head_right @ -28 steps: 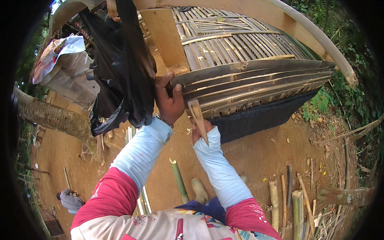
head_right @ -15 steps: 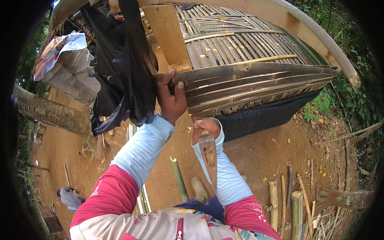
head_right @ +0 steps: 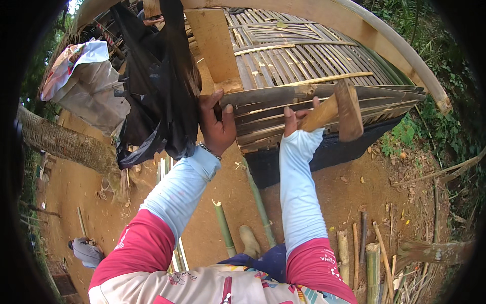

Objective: The person assembles a bamboo structure by inserting thin bamboo strips into a frame and securing them with a wooden mallet. They repeatedly position the strips and tap them into place, working on the side of a large curved frame outdoors.

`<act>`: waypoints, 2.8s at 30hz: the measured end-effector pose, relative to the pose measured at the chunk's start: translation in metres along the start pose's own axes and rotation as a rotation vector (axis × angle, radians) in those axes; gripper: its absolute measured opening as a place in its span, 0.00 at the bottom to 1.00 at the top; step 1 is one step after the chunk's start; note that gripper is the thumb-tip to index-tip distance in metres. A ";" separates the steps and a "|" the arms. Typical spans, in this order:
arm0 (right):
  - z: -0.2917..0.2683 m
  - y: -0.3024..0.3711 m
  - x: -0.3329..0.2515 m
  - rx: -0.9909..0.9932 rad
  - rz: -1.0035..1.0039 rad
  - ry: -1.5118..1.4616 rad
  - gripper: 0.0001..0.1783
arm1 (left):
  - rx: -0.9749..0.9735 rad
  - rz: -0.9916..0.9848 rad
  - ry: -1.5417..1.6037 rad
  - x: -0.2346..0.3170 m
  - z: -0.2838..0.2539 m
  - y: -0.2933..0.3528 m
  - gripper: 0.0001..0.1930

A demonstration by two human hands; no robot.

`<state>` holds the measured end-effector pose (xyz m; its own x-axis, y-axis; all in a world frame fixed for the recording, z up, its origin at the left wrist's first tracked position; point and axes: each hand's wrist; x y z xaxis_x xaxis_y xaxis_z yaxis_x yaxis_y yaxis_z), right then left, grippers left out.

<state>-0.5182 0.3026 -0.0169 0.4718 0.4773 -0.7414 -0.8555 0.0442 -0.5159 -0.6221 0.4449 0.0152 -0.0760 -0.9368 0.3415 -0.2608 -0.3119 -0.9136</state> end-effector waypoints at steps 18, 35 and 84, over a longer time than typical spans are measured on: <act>-0.002 -0.060 -0.025 -0.103 0.091 0.165 0.45 | -0.017 -0.092 -0.080 0.013 -0.007 0.000 0.16; -0.013 -0.093 -0.046 -0.375 0.082 0.365 0.32 | 0.114 -0.346 -0.397 0.056 0.016 0.041 0.30; -0.041 -0.119 -0.033 -0.609 0.063 0.170 0.26 | -0.014 -0.320 -0.275 0.168 -0.160 -0.216 0.10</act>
<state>-0.4235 0.2456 0.0513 0.4944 0.3140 -0.8105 -0.6318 -0.5106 -0.5832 -0.7331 0.3801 0.3050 0.2697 -0.8013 0.5340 -0.2429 -0.5932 -0.7675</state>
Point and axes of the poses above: each hand's wrist, its own y-axis away from the middle knuckle, its own z-axis out of the palm, x = y × z, and after that the axes turned 14 degrees about -y, right-handed
